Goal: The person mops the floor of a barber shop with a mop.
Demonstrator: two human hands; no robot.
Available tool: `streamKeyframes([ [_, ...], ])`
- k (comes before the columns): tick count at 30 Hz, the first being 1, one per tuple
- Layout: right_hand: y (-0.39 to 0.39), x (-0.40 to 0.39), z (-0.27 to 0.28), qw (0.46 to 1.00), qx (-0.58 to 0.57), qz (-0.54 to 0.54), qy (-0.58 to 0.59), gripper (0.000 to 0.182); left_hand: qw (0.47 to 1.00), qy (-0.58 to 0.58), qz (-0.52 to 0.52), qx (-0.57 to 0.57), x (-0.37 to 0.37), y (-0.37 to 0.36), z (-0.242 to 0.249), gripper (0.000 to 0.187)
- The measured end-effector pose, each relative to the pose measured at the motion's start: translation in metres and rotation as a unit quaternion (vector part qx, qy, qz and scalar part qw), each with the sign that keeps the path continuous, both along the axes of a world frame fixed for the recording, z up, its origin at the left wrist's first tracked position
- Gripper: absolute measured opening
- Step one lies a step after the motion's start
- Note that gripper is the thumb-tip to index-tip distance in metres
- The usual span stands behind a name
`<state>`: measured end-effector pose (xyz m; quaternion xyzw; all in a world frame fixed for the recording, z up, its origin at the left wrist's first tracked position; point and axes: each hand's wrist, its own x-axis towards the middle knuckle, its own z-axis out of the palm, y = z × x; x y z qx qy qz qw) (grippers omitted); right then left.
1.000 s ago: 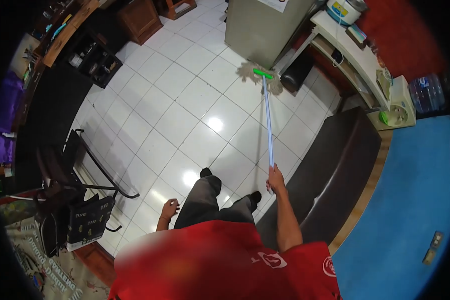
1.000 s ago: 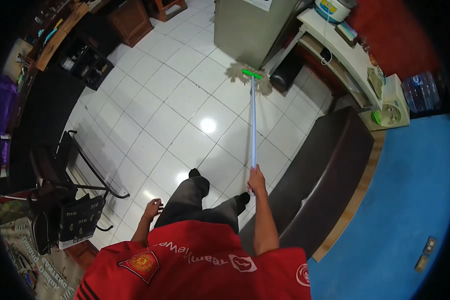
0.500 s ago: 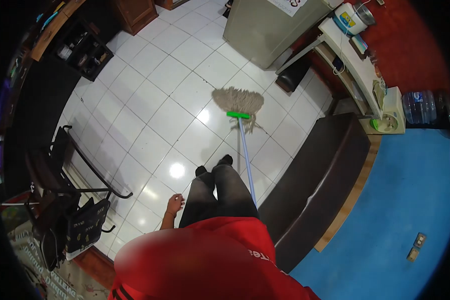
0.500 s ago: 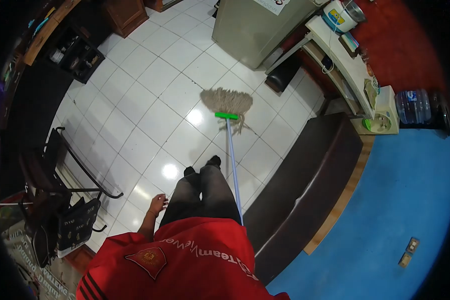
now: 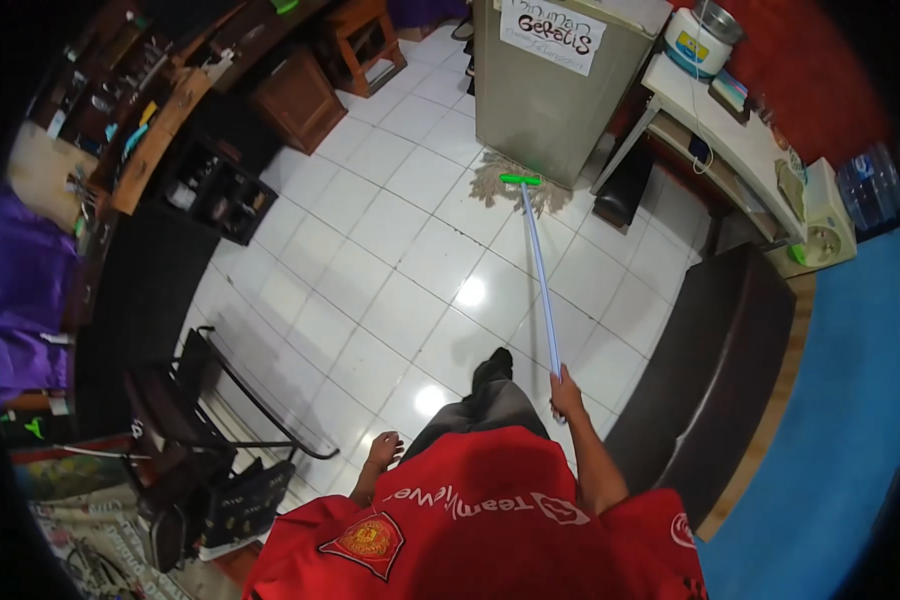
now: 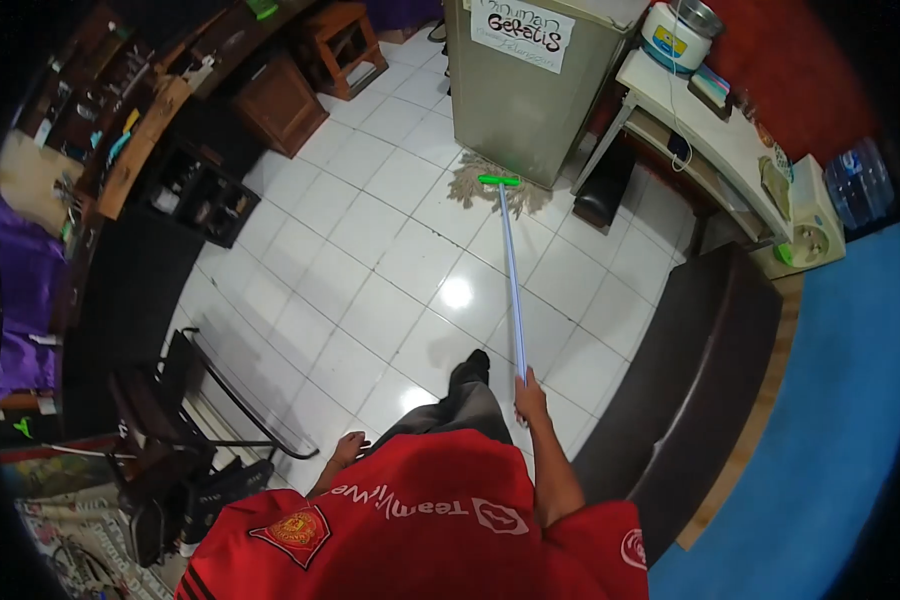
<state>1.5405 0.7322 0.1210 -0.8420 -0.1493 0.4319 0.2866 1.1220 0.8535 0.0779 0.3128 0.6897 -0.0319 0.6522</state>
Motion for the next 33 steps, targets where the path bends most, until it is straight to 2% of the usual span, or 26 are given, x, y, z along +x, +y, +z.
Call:
streamKeyframes([
  [3, 0.033, 0.003, 0.017, 0.998, 0.002, -0.022, 0.052, 0.038, 0.999, 0.014, -0.011, 0.028, 0.012, 0.037, 0.021, 0.032],
  [6, 0.003, -0.016, 0.017, 0.998, 0.018, -0.016, 0.055, 0.037, 0.998, 0.017, 0.006, 0.057, 0.022, 0.061, 0.028, 0.033],
  [8, -0.058, -0.043, -0.031, 0.987, 0.121, 0.024, -0.106, 0.04, 0.996, 0.045, -0.046, 0.067, 0.029, 0.07, 0.019, 0.031],
  [9, -0.102, -0.06, -0.058, 0.996, 0.085, -0.03, 0.003, 0.041, 0.979, 0.093, -0.144, 0.106, 0.034, 0.074, 0.018, 0.03],
  [10, -0.139, -0.074, -0.072, 0.989, 0.047, -0.083, 0.109, 0.043, 0.956, 0.065, -0.192, 0.212, -0.01, 0.073, -0.067, 0.031],
  [11, -0.152, -0.085, -0.023, 0.995, 0.012, -0.053, 0.078, 0.045, 0.953, 0.061, -0.204, 0.214, -0.002, 0.076, -0.056, 0.032],
  [12, -0.148, -0.087, 0.053, 0.999, -0.018, -0.021, 0.045, 0.048, 0.95, 0.056, -0.215, 0.222, 0.01, 0.086, -0.046, 0.034],
  [13, -0.164, -0.095, 0.076, 0.988, 0.029, -0.081, 0.127, 0.049, 0.949, 0.053, -0.213, 0.224, 0.017, 0.091, -0.045, 0.034],
  [14, -0.196, -0.117, 0.066, 0.988, 0.033, -0.08, 0.125, 0.049, 0.949, 0.057, -0.22, 0.217, 0.023, 0.098, -0.043, 0.034],
  [15, -0.229, -0.137, 0.049, 0.998, -0.038, 0.002, -0.053, 0.049, 0.949, 0.061, -0.227, 0.21, 0.024, 0.105, -0.04, 0.034],
  [17, -0.267, -0.137, 0.012, 0.998, -0.029, 0.005, -0.051, 0.049, 0.947, 0.074, -0.215, 0.225, 0.026, 0.112, -0.032, 0.033],
  [20, -0.245, -0.104, 0.016, 0.999, -0.007, 0.012, -0.04, 0.048, 0.943, 0.089, -0.212, 0.24, 0.034, 0.131, -0.036, 0.033],
  [24, -0.228, -0.106, 0.037, 1.0, 0.009, 0.011, 0.006, 0.047, 0.945, 0.082, -0.222, 0.225, 0.031, 0.137, -0.027, 0.032],
  [26, -0.15, -0.077, 0.047, 0.975, -0.18, -0.034, 0.124, 0.042, 0.94, 0.092, -0.232, 0.234, 0.034, 0.139, -0.025, 0.032],
  [28, -0.1, -0.063, 0.014, 0.996, -0.085, -0.006, 0.003, 0.035, 0.94, 0.068, -0.232, 0.241, 0.03, 0.137, -0.031, 0.032],
  [29, -0.075, -0.055, -0.011, 1.0, -0.02, -0.019, 0.004, 0.031, 0.947, 0.07, -0.219, 0.223, 0.035, 0.136, -0.025, 0.032],
  [30, -0.034, -0.042, -0.015, 0.999, -0.049, 0.007, -0.009, 0.03, 0.947, 0.073, -0.222, 0.222, 0.035, 0.137, -0.026, 0.032],
  [32, 0.035, -0.016, -0.044, 0.997, 0.016, 0.045, -0.053, 0.032, 0.95, 0.049, -0.228, 0.205, 0.034, 0.135, -0.028, 0.032],
  [33, 0.079, -0.008, -0.019, 0.996, 0.045, 0.014, -0.075, 0.034, 0.952, 0.052, -0.226, 0.201, 0.034, 0.136, -0.025, 0.032],
])
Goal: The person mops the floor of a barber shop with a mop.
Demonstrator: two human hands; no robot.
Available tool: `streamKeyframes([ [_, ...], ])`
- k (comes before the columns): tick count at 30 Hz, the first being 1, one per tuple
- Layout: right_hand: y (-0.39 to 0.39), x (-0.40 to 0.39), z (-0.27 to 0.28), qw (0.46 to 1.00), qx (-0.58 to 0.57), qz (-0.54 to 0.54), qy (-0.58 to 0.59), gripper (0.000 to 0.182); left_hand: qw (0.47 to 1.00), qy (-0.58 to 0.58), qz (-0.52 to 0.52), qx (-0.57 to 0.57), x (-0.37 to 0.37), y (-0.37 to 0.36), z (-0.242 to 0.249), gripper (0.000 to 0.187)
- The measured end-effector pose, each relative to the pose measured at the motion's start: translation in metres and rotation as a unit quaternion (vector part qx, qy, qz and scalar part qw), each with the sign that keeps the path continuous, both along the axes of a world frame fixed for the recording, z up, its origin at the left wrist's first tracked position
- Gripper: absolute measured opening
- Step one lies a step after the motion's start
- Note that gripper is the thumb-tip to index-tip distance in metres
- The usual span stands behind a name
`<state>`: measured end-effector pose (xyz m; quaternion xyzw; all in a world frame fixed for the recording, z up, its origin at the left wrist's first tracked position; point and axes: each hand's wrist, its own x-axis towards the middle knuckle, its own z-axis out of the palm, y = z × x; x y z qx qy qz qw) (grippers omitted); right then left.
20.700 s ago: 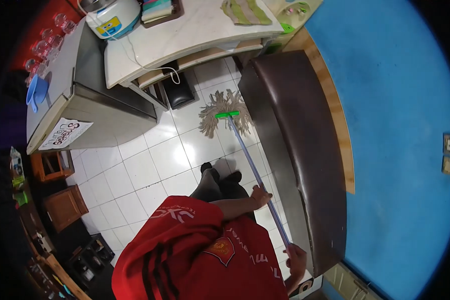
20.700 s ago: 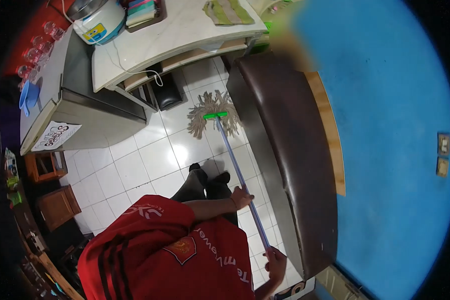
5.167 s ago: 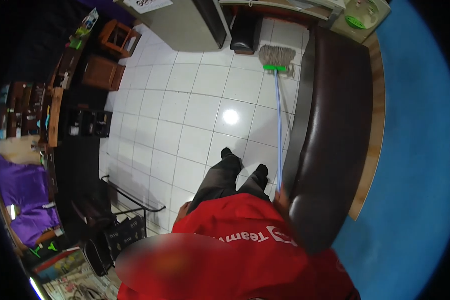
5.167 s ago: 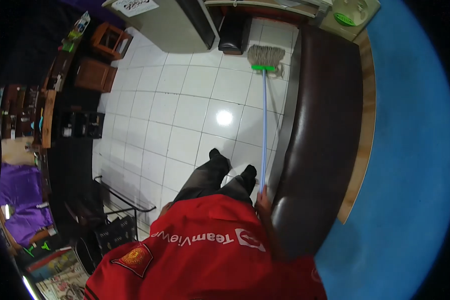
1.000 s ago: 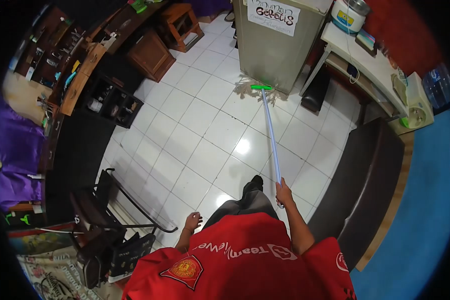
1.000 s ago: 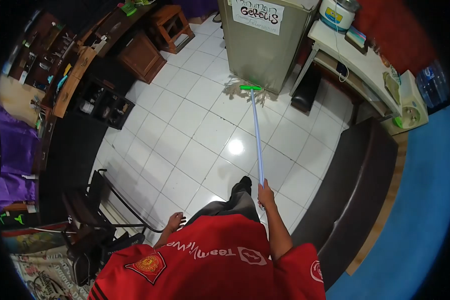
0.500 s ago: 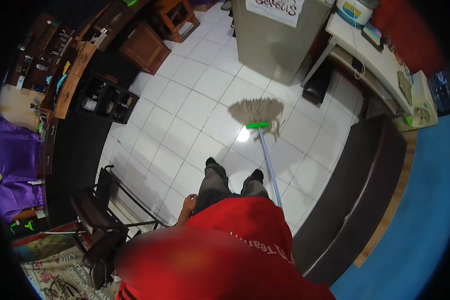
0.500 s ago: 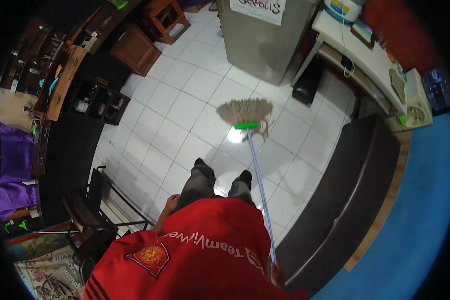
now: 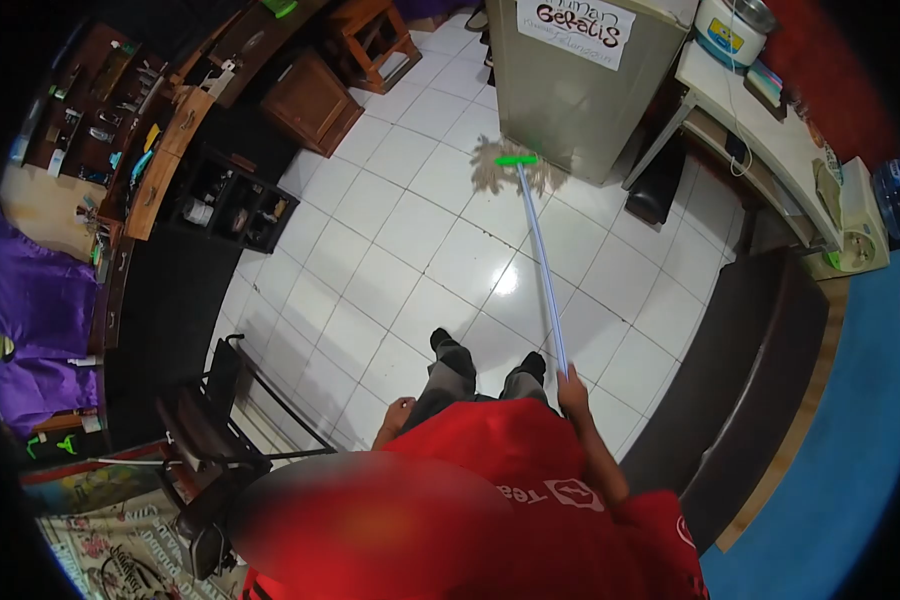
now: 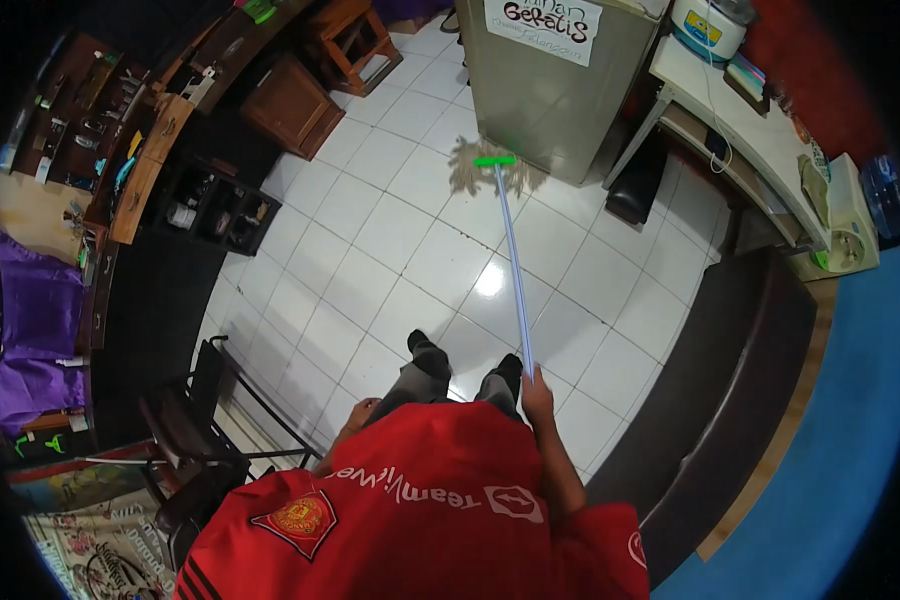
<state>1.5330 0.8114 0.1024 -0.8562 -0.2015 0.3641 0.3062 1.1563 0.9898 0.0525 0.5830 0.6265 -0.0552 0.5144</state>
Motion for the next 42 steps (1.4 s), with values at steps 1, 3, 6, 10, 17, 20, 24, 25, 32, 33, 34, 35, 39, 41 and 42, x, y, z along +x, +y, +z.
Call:
streamKeyframes([
  [1, 0.032, 0.009, 0.005, 0.999, -0.024, 0.002, -0.035, 0.033, 1.0, -0.001, -0.013, 0.018, 0.002, 0.003, 0.004, 0.032],
  [3, 0.074, 0.022, 0.037, 0.999, -0.036, 0.023, -0.002, 0.035, 0.999, -0.002, -0.023, 0.039, 0.008, 0.011, 0.015, 0.033],
  [6, 0.079, 0.025, 0.068, 0.987, -0.089, -0.006, 0.13, 0.039, 0.999, -0.003, -0.002, 0.039, 0.018, 0.014, 0.035, 0.033],
  [10, -0.035, -0.009, 0.026, 0.993, -0.099, 0.064, 0.002, 0.035, 0.999, -0.025, 0.027, 0.019, 0.009, 0.008, 0.038, 0.032],
  [17, -0.141, -0.013, -0.014, 0.995, -0.033, 0.097, -0.004, 0.044, 0.992, 0.012, 0.127, 0.003, -0.028, -0.01, 0.01, 0.035],
  [20, -0.119, -0.008, -0.023, 0.991, -0.031, 0.129, -0.018, 0.045, 0.992, 0.008, 0.13, -0.006, -0.032, -0.015, -0.008, 0.035],
  [24, -0.072, 0.001, -0.022, 0.985, -0.023, 0.163, -0.051, 0.045, 0.994, -0.015, 0.096, 0.041, -0.029, -0.001, -0.035, 0.033],
  [25, -0.064, 0.01, -0.021, 0.982, -0.025, 0.176, -0.062, 0.046, 0.994, 0.005, 0.081, 0.068, -0.023, 0.006, -0.035, 0.032],
  [32, -0.04, 0.026, -0.032, 0.966, -0.034, 0.235, -0.1, 0.047, 0.983, -0.059, 0.173, 0.029, 0.019, 0.04, -0.011, 0.03],
  [33, 0.026, 0.023, 0.007, 0.969, -0.102, 0.212, -0.073, 0.048, 0.986, -0.06, 0.15, 0.05, 0.018, 0.04, -0.002, 0.031],
  [34, 0.073, 0.032, 0.011, 0.974, -0.128, 0.183, 0.031, 0.047, 0.986, -0.061, 0.153, 0.034, 0.014, 0.039, 0.005, 0.032],
  [35, 0.115, 0.036, 0.018, 0.975, -0.134, 0.165, 0.064, 0.043, 0.985, -0.059, 0.161, 0.034, 0.009, 0.037, 0.004, 0.032],
  [39, 0.238, 0.046, 0.03, 0.973, -0.045, 0.137, 0.179, 0.037, 0.975, -0.045, 0.214, 0.022, -0.039, 0.012, -0.018, 0.033],
  [41, 0.247, 0.034, 0.032, 0.971, -0.054, 0.131, 0.191, 0.037, 0.958, -0.01, 0.286, -0.011, -0.06, 0.002, -0.011, 0.033],
  [42, 0.255, 0.031, 0.034, 0.971, -0.059, 0.129, 0.192, 0.038, 0.946, -0.016, 0.32, -0.045, -0.065, -0.001, -0.005, 0.032],
])
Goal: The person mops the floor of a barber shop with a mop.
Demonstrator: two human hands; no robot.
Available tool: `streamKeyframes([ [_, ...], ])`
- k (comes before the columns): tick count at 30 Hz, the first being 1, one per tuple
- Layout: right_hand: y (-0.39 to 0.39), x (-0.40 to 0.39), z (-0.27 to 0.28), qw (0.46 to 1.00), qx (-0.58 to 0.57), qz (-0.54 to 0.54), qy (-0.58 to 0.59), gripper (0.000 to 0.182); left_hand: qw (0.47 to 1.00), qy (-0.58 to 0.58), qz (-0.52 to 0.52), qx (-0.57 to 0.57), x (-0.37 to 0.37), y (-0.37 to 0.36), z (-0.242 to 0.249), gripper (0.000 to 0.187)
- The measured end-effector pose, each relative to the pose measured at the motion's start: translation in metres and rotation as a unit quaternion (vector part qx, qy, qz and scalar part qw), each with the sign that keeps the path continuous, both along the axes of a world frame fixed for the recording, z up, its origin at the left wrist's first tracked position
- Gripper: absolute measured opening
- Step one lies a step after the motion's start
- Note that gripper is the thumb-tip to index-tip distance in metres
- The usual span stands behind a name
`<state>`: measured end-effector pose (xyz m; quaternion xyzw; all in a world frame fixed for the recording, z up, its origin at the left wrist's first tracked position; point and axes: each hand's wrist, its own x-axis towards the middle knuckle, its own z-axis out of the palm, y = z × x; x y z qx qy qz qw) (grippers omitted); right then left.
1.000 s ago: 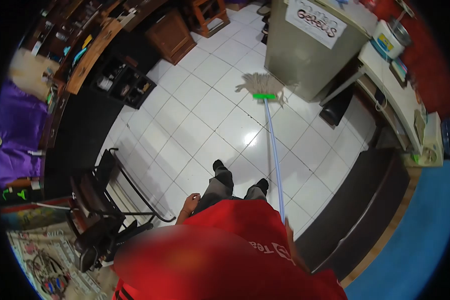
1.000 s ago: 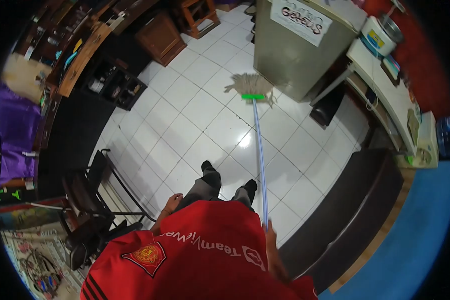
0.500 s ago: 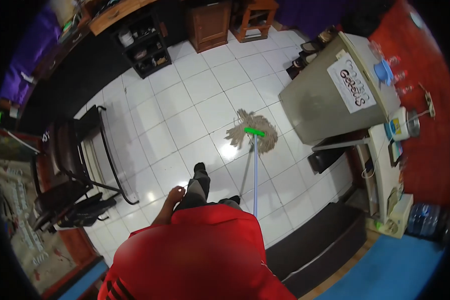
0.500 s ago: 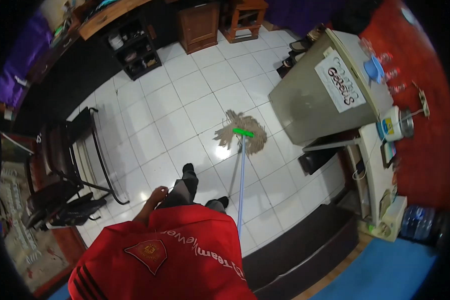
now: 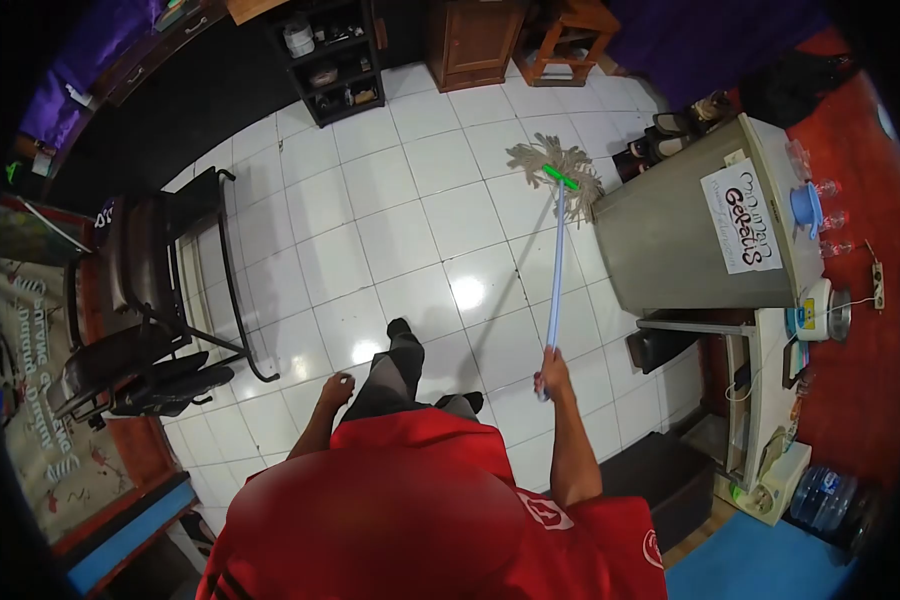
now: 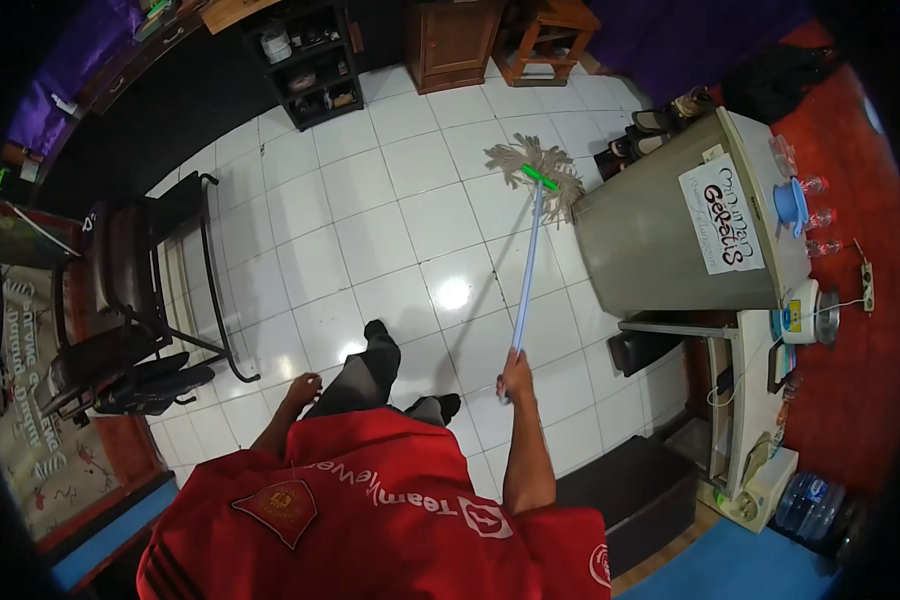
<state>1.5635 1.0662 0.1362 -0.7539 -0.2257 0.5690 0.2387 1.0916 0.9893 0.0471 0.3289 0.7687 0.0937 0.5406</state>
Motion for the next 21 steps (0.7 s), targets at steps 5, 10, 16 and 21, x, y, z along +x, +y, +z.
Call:
streamKeyframes([
  [5, -0.105, -0.049, 0.016, 0.983, 0.02, 0.089, -0.16, 0.048, 0.997, -0.03, 0.009, -0.068, -0.008, 0.003, -0.008, 0.033],
  [10, -0.167, -0.085, 0.009, 0.904, 0.219, 0.069, -0.36, 0.053, 0.971, -0.053, -0.113, 0.205, -0.013, 0.042, -0.067, 0.034],
  [16, -0.137, -0.084, 0.0, 0.921, 0.087, 0.059, -0.375, 0.056, 0.989, -0.13, 0.05, -0.05, -0.005, 0.121, -0.017, 0.034],
  [21, -0.111, -0.078, -0.009, 0.936, -0.039, 0.04, -0.349, 0.059, 0.987, -0.09, -0.025, -0.134, -0.016, 0.166, -0.03, 0.031],
])
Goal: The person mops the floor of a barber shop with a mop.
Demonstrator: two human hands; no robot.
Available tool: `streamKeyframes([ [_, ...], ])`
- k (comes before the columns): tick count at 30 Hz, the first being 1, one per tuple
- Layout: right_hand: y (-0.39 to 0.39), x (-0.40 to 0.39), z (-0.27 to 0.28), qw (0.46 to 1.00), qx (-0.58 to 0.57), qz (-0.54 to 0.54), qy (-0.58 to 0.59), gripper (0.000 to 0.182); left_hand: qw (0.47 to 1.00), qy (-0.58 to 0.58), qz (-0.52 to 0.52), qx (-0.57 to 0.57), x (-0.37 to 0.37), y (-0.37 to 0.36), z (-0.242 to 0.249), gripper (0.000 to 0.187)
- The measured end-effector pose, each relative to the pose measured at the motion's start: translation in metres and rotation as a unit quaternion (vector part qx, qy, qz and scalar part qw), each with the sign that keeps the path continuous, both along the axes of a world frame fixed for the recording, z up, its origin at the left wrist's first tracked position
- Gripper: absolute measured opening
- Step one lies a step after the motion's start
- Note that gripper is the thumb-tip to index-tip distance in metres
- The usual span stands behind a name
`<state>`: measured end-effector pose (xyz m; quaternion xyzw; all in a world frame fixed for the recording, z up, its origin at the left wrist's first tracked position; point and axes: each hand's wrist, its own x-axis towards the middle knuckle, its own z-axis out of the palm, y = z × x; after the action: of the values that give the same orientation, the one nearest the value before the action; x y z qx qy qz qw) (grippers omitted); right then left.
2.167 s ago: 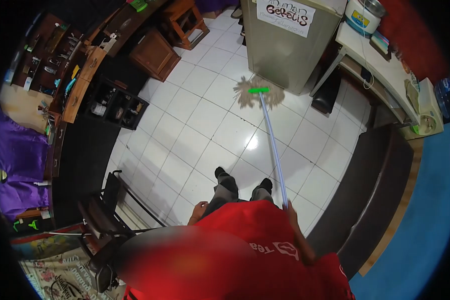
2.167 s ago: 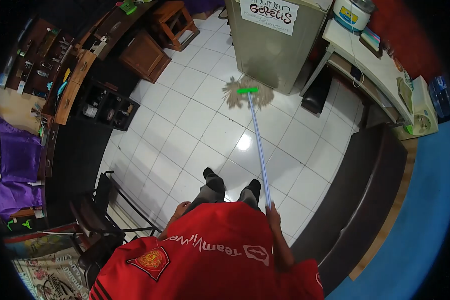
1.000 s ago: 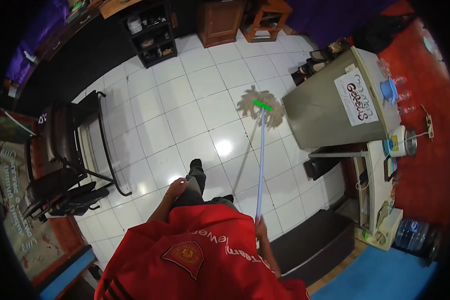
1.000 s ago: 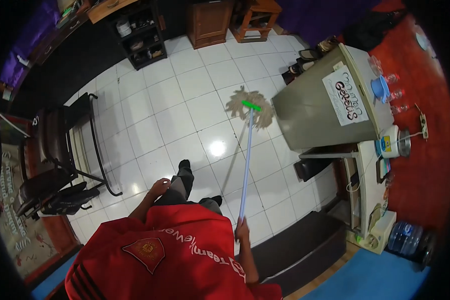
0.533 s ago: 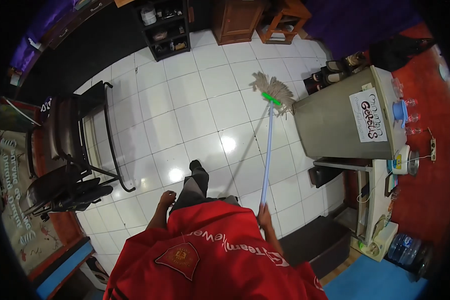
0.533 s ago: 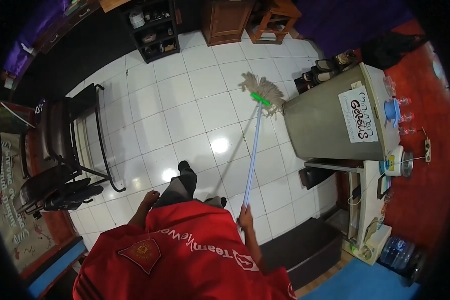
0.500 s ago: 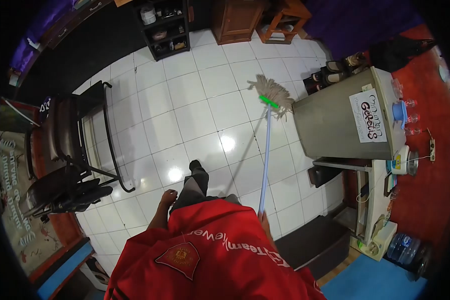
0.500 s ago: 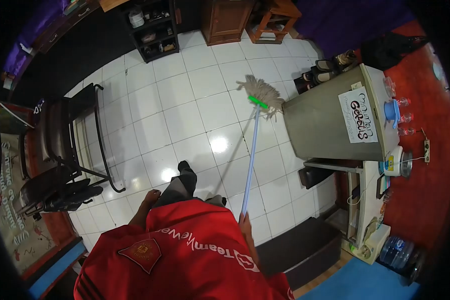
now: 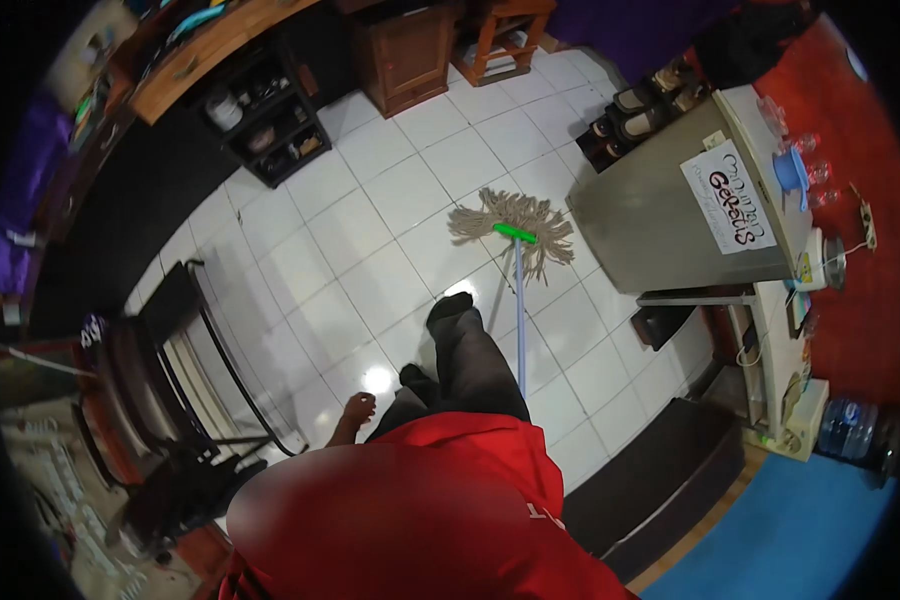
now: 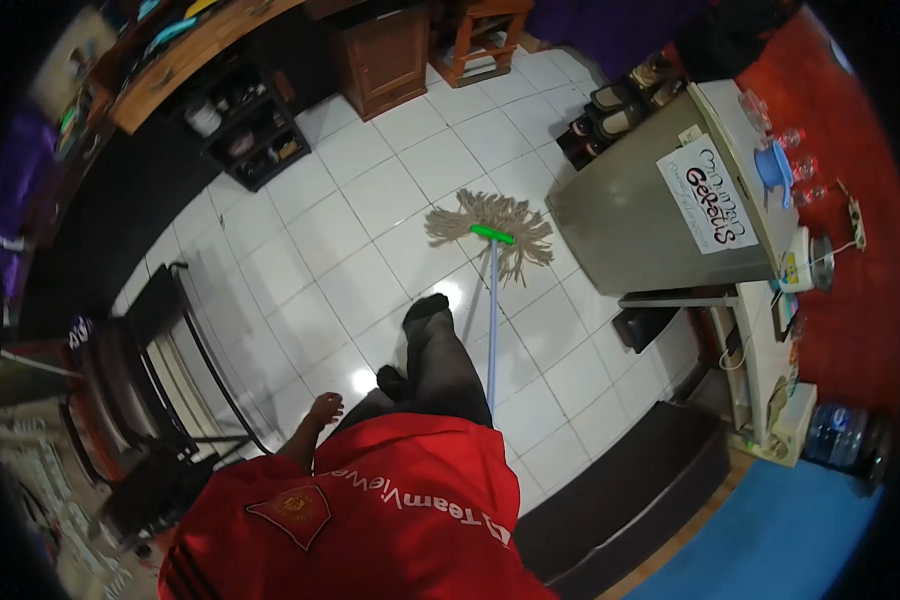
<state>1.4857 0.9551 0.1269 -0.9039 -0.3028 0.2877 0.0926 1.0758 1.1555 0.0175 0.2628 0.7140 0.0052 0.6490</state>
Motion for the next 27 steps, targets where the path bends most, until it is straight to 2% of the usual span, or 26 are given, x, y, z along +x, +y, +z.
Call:
streamKeyframes([
  [4, 0.052, -0.013, -0.027, 0.995, -0.067, -0.055, 0.056, 0.061, 0.996, -0.033, -0.078, 0.002, 0.0, 0.067, 0.005, 0.032],
  [6, 0.095, -0.026, -0.042, 0.988, -0.091, -0.08, 0.092, 0.063, 0.979, -0.011, -0.183, 0.093, 0.005, 0.112, 0.009, 0.033],
  [7, 0.145, -0.011, -0.026, 0.981, -0.104, -0.067, 0.152, 0.07, 0.976, 0.001, -0.195, 0.093, 0.024, 0.143, 0.05, 0.034],
  [8, 0.18, 0.001, -0.033, 0.985, -0.056, -0.042, 0.155, 0.072, 0.973, 0.011, -0.21, 0.095, 0.032, 0.176, 0.067, 0.034],
  [9, 0.206, 0.014, -0.068, 0.994, -0.006, -0.001, 0.112, 0.071, 0.976, 0.018, -0.202, 0.082, 0.04, 0.203, 0.081, 0.034],
  [10, 0.257, 0.033, -0.042, 0.941, -0.03, -0.157, 0.298, 0.062, 0.979, 0.02, -0.192, 0.071, 0.048, 0.226, 0.087, 0.034],
  [11, 0.299, 0.045, -0.025, 0.924, -0.024, -0.198, 0.325, 0.055, 0.969, 0.01, -0.22, 0.11, 0.049, 0.253, 0.09, 0.034],
  [12, 0.331, 0.053, -0.025, 0.919, 0.01, -0.23, 0.319, 0.049, 0.967, -0.004, -0.21, 0.144, 0.052, 0.279, 0.092, 0.03],
  [13, 0.355, 0.057, -0.021, 0.933, 0.087, -0.205, 0.283, 0.042, 0.968, 0.0, -0.191, 0.16, 0.056, 0.305, 0.095, 0.028],
  [14, 0.379, 0.058, 0.006, 0.932, 0.163, -0.177, 0.271, 0.044, 0.97, 0.005, -0.172, 0.175, 0.06, 0.331, 0.1, 0.026],
  [15, 0.393, 0.06, 0.016, 0.937, 0.149, -0.162, 0.27, 0.046, 0.974, -0.002, -0.124, 0.188, 0.065, 0.353, 0.107, 0.026],
  [17, 0.395, 0.057, 0.01, 0.946, 0.116, -0.135, 0.269, 0.049, 0.98, -0.021, -0.035, 0.196, 0.081, 0.379, 0.129, 0.026],
  [19, 0.364, 0.04, -0.024, 0.987, 0.095, -0.03, 0.128, 0.049, 0.982, -0.036, 0.003, 0.187, 0.083, 0.391, 0.14, 0.028],
  [20, 0.348, 0.026, -0.007, 0.987, 0.128, -0.018, 0.093, 0.047, 0.982, -0.039, 0.005, 0.184, 0.08, 0.395, 0.135, 0.028],
  [22, 0.3, -0.004, 0.009, 0.988, 0.067, -0.046, 0.132, 0.048, 0.99, 0.008, -0.023, 0.135, 0.06, 0.383, 0.116, 0.031],
  [23, 0.266, -0.022, 0.018, 0.982, 0.034, -0.075, 0.171, 0.048, 0.993, -0.008, -0.047, 0.111, 0.035, 0.374, 0.089, 0.034],
  [24, 0.223, -0.037, 0.016, 0.95, 0.115, -0.1, 0.273, 0.047, 0.995, -0.034, -0.055, 0.072, 0.006, 0.362, 0.058, 0.029],
  [25, 0.217, -0.05, 0.034, 0.95, 0.114, -0.103, 0.272, 0.047, 0.977, 0.073, -0.194, 0.043, 0.008, 0.36, 0.061, 0.03],
  [26, 0.204, -0.066, 0.044, 0.952, 0.123, -0.097, 0.264, 0.047, 0.964, 0.055, -0.238, 0.101, -0.008, 0.351, 0.052, 0.034],
  [27, 0.192, -0.083, 0.057, 0.953, 0.133, -0.092, 0.256, 0.046, 0.762, -0.011, -0.518, 0.388, -0.05, 0.342, 0.007, 0.035],
])
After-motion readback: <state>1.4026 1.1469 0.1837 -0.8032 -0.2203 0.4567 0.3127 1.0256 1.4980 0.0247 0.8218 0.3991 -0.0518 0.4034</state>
